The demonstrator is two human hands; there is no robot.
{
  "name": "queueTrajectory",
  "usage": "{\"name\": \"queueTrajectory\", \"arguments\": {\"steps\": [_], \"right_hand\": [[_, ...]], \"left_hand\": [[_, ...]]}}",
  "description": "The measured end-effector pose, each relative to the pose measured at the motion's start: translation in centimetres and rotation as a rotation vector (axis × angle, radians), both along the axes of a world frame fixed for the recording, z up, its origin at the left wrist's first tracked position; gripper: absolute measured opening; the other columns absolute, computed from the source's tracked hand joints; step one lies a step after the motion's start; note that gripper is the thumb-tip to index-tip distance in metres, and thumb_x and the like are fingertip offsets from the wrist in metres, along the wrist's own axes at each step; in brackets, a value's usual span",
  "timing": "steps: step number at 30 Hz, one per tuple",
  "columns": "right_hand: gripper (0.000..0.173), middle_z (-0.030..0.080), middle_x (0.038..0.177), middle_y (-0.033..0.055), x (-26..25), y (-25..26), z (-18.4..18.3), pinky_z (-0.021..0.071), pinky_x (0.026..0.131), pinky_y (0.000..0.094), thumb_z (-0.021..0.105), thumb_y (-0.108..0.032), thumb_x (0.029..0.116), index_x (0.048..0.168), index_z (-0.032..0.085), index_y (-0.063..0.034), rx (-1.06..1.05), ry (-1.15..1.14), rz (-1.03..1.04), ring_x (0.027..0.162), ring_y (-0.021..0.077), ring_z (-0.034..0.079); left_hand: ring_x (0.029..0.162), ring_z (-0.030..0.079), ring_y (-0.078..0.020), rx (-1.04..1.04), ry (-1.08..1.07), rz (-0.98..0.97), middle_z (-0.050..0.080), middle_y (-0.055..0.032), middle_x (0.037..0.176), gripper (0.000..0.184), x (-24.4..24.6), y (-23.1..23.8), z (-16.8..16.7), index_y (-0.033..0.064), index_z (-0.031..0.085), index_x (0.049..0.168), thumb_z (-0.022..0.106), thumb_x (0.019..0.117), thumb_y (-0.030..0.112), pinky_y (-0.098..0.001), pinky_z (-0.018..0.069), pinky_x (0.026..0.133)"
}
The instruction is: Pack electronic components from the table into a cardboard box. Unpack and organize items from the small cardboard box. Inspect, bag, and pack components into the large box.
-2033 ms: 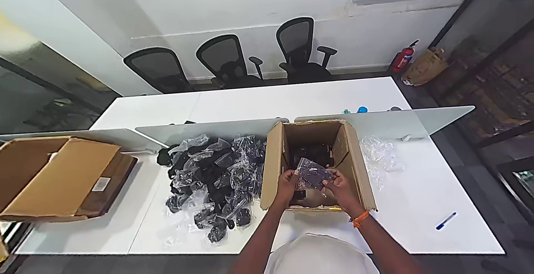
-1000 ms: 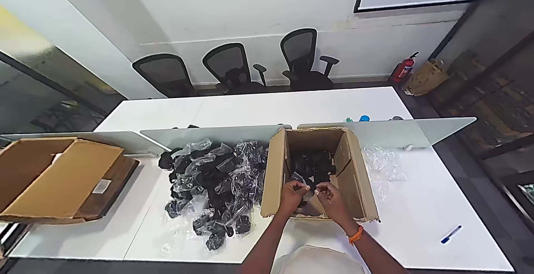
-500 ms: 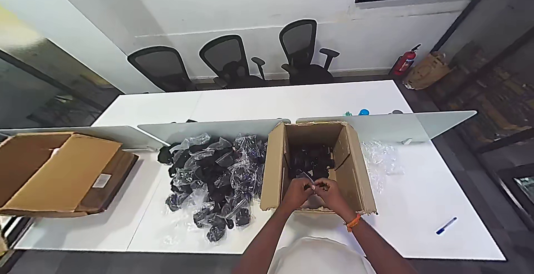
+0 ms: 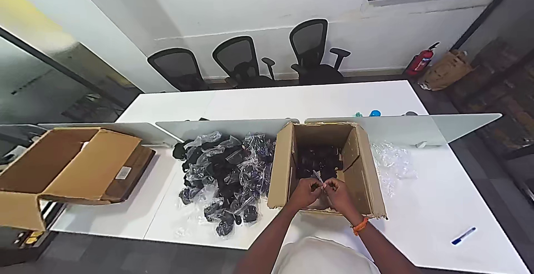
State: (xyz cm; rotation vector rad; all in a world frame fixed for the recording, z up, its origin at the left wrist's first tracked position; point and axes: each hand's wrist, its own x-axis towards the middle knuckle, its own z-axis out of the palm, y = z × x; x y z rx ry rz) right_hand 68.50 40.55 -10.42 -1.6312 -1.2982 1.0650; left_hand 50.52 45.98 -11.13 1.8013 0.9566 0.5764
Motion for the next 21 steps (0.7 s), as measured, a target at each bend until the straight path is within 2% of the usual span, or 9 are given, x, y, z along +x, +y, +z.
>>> {"name": "queueTrajectory", "arguments": {"steps": [5,9,14,18,21], "right_hand": [[0.017,0.064,0.075,0.0028,-0.5,-0.1,-0.2,0.0543,0.061,0.0335,0.059,-0.022,0.0983,0.097,0.067,-0.0076,0.023,-0.105,-0.001,0.063,0.0132,0.061],[0.017,0.061,0.076,0.0036,-0.9,-0.3,0.3,0.0525,0.063,0.0392,0.057,-0.023,0.0964,0.096,0.065,-0.0088,-0.039,-0.23,0.043,0.066,0.0166,0.059],[0.015,0.058,0.073,0.0037,-0.8,-0.3,0.4,0.0505,0.062,0.0407,0.058,-0.023,0.0939,0.091,0.064,-0.0096,-0.065,-0.277,0.03,0.065,0.0179,0.058],[0.013,0.057,0.072,0.0044,-0.8,-0.4,0.6,0.0496,0.061,0.0424,0.061,-0.022,0.0911,0.089,0.062,-0.0087,-0.078,-0.257,-0.046,0.064,0.0193,0.057],[0.013,0.055,0.07,0.0048,-0.8,-0.5,0.9,0.0483,0.059,0.042,0.061,-0.02,0.0916,0.088,0.061,-0.0076,-0.07,-0.242,-0.118,0.062,0.0192,0.055]], "left_hand": [[0.081,0.068,-0.0148,0.014,0.046,0.022,0.072,-0.0088,0.089,0.028,0.0,0.1,0.2,0.0033,0.073,0.1,0.059,0.1012,0.027,-0.0359,0.0573,0.081],[0.073,0.065,-0.0158,0.009,0.044,0.027,0.068,-0.0088,0.08,0.03,-0.1,0.0,0.1,0.0025,0.071,0.094,0.058,0.1009,0.029,-0.0375,0.0559,0.073],[0.08,0.067,-0.0194,0.054,0.146,0.032,0.069,-0.0095,0.084,0.029,0.2,0.0,0.0,0.0041,0.071,0.094,0.058,0.098,0.029,-0.0418,0.0561,0.079],[0.077,0.066,-0.0189,0.052,0.169,0.126,0.067,-0.0083,0.08,0.026,0.1,0.0,0.3,0.0051,0.07,0.09,0.06,0.094,0.029,-0.0413,0.0555,0.074],[0.079,0.069,-0.0194,0.042,0.196,0.302,0.07,-0.0076,0.083,0.026,0.0,-0.1,0.7,0.0061,0.072,0.092,0.061,0.0924,0.03,-0.043,0.0578,0.077]]}}
